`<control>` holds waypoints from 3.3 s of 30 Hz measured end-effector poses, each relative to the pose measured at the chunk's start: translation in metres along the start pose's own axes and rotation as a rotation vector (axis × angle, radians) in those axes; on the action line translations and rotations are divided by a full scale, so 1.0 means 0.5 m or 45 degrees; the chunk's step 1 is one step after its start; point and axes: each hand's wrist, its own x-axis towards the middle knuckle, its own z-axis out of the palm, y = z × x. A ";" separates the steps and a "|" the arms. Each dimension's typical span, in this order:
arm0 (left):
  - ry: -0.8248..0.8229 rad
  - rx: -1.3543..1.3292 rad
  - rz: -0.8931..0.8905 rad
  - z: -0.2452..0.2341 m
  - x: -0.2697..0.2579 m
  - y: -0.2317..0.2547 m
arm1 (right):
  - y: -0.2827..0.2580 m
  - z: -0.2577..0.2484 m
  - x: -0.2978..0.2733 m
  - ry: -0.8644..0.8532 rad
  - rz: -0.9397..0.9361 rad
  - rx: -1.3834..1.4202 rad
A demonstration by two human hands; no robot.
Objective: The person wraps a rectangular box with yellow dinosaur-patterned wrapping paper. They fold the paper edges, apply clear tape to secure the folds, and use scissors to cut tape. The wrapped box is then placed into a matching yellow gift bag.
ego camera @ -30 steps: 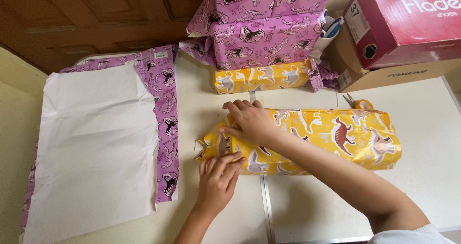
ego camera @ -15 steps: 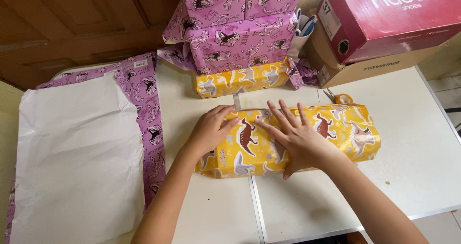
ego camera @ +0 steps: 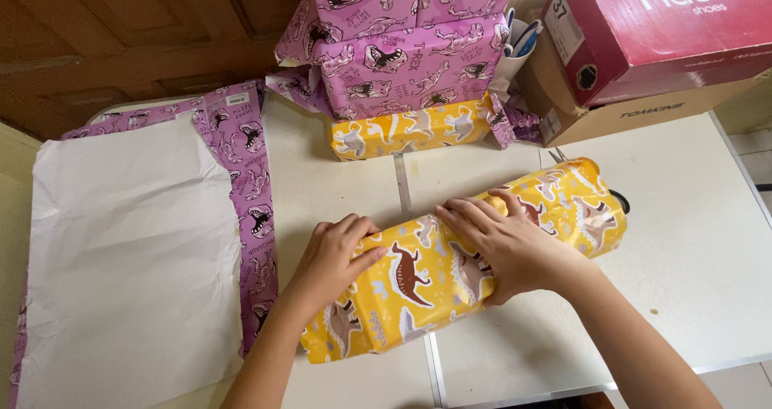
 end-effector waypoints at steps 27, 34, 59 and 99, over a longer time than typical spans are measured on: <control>0.016 -1.400 -0.523 -0.014 -0.161 -0.162 | -0.134 -0.089 0.155 0.694 -0.853 -0.708; 0.448 -1.413 -0.605 -0.047 -0.228 -0.135 | -0.094 0.031 0.159 1.132 -0.461 0.214; 1.040 -1.945 -0.977 -0.011 -0.213 -0.119 | -0.138 0.079 0.261 0.230 -0.337 1.967; 1.159 -1.764 -1.069 0.197 -0.078 -0.024 | 0.143 0.236 -0.027 1.042 0.195 1.479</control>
